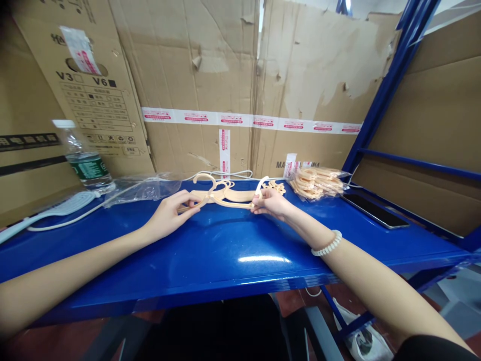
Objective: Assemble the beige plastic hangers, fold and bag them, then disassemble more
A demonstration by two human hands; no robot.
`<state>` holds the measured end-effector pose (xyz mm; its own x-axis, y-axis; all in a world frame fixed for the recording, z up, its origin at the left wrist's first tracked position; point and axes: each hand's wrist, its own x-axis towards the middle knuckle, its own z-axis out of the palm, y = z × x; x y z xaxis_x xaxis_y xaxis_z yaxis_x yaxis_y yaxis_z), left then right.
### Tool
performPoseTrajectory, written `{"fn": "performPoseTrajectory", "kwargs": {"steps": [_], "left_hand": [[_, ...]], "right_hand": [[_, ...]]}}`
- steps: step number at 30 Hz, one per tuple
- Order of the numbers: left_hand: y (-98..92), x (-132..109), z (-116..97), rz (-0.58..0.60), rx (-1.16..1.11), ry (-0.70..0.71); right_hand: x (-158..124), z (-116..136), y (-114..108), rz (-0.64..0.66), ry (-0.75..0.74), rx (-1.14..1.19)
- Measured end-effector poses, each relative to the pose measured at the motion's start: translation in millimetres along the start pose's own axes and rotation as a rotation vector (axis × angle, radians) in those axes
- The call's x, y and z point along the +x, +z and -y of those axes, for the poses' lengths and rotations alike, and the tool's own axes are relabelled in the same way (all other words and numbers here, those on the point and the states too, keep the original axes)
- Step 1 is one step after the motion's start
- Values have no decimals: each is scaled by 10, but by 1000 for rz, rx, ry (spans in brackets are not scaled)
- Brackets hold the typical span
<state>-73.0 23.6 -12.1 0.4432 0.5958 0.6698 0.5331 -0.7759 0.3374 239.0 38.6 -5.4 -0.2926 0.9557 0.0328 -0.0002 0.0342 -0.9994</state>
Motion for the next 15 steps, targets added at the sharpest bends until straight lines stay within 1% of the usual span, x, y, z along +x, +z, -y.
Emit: {"fn": "performPoseTrajectory", "kwargs": {"steps": [8,15], "left_hand": [[11,6,-49,-5,-23,-35],[10,-5,-59,-25,-20,-88]], "right_hand": [[6,-13,23,-105,-84,-19],[-28,22,71,-116,-153,37]]}}
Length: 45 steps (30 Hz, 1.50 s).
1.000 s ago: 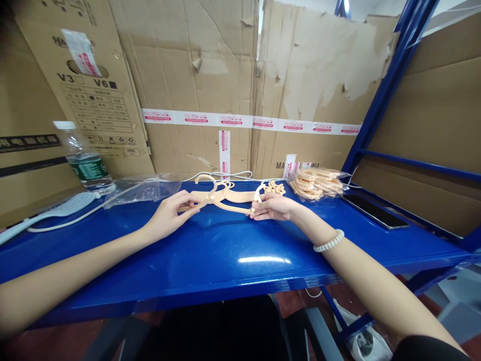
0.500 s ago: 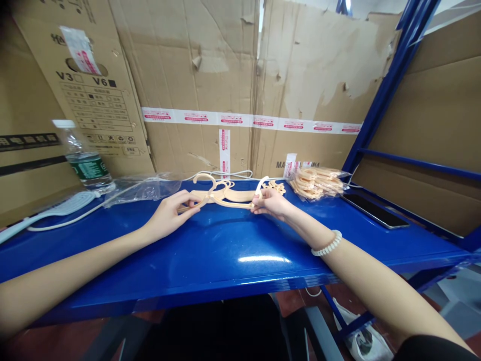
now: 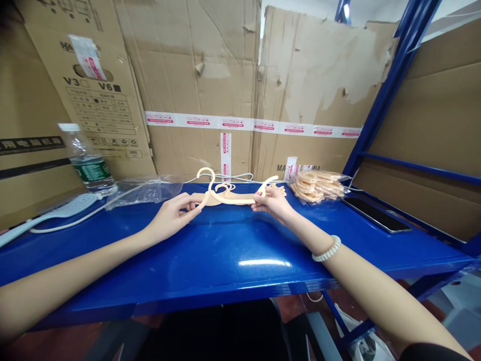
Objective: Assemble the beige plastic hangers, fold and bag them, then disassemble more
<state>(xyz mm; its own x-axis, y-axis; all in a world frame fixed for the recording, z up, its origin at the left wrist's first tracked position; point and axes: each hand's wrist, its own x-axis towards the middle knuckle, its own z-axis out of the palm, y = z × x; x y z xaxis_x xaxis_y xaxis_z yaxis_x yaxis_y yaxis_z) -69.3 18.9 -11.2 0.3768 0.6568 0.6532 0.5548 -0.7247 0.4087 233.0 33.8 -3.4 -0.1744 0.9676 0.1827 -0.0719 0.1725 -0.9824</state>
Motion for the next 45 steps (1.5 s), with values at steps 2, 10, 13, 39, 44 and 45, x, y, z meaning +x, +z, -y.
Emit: {"fn": "performPoseTrajectory", "kwargs": {"steps": [2,10,13,39,44,45], "left_hand": [[-2,3,9,-7,11,-7],[-132,70,51,4,131,51],[-226,102,79,30,181,90],[-259,79,-26,548,141,223],[-324,91,-30,510,174,234],[-333,93,-35,478,181,235]], "right_hand": [[-13,21,13,3,-29,25],[77,160,-251,9,-70,53],[111,207,-439,35,-48,-18],[-3,451,-867,532,275,-1105],[5,401,-824,453,205,-1167],[-5,409,-814,421,174,-1184]]}}
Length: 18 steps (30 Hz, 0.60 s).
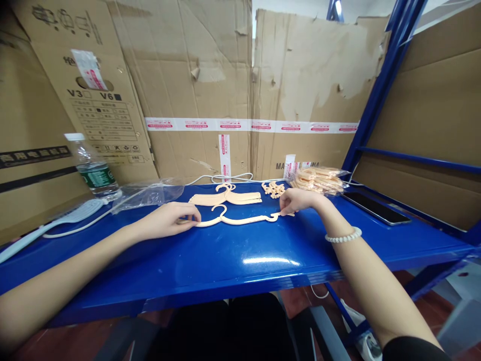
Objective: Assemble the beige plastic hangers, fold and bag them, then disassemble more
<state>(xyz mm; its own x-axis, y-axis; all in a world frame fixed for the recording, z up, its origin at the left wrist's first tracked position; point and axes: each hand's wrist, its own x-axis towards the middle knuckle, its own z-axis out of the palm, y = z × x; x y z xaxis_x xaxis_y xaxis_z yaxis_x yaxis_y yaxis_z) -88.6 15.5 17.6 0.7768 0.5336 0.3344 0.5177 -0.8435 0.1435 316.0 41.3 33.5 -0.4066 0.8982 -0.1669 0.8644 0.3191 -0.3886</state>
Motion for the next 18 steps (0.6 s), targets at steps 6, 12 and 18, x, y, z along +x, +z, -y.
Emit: {"fn": "performPoseTrajectory", "kwargs": {"steps": [6,12,18], "left_hand": [[-121,-7,-140,-323,33,-17],[-133,-18,-288,-412,40,41],[10,-24,-185,-306,85,39]], "right_hand": [[-147,205,-76,-567,-94,-63],[-149,374,-27,-1034,-202,-84],[60,427,183,-939,-330,-110]]}}
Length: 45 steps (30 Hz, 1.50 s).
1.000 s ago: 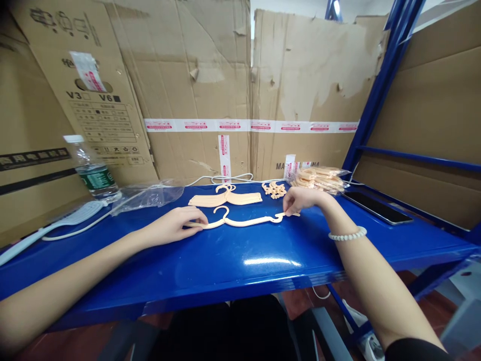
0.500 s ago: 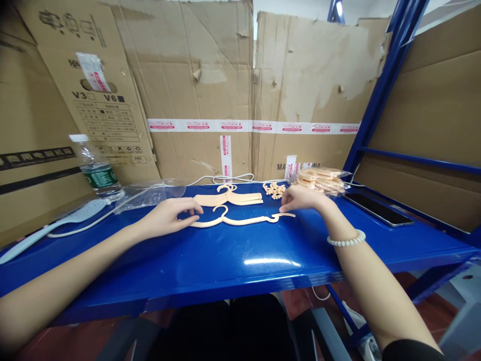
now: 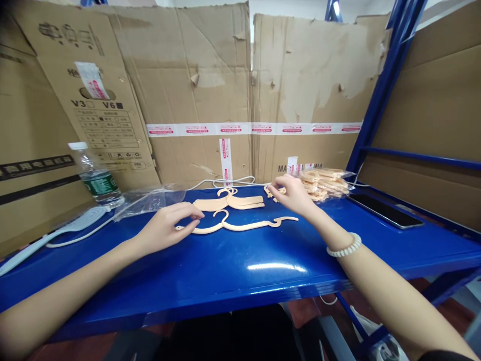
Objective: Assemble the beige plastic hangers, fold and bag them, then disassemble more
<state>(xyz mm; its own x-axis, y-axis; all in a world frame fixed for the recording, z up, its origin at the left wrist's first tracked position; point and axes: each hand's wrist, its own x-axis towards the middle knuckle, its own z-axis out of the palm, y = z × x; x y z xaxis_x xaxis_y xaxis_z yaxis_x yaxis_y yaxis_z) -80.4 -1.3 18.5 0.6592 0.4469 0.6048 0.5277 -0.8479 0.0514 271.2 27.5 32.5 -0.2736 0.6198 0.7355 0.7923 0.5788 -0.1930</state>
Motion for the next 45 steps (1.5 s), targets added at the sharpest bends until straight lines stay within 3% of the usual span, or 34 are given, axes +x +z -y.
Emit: {"fn": "performPoseTrajectory", "kwargs": {"steps": [5,10,14,17,23,30,35,39,45], "left_hand": [[61,-32,120,67,38,-30],[81,-44,219,123,40,-76],[55,-40,289,155,32,-100],[27,-32,368,114,58,-108],[-14,-17,572,15,77,-123],[-50,-51,724,-135,69,-170],[64,-69,599,-196,-3,-180],[166,-81,423,-326,-39,-288],[185,-112,398,-334,-114,-384]], "right_hand": [[-32,134,177,114,-67,71],[-30,242,205,212,-71,136],[-52,206,150,415,-57,224],[-82,84,91,480,-55,242],[-222,-175,93,455,0,292],[-332,-139,152,531,35,385],[-274,-203,229,363,-55,294],[-164,-286,263,216,6,191],[158,-97,393,335,214,123]]}}
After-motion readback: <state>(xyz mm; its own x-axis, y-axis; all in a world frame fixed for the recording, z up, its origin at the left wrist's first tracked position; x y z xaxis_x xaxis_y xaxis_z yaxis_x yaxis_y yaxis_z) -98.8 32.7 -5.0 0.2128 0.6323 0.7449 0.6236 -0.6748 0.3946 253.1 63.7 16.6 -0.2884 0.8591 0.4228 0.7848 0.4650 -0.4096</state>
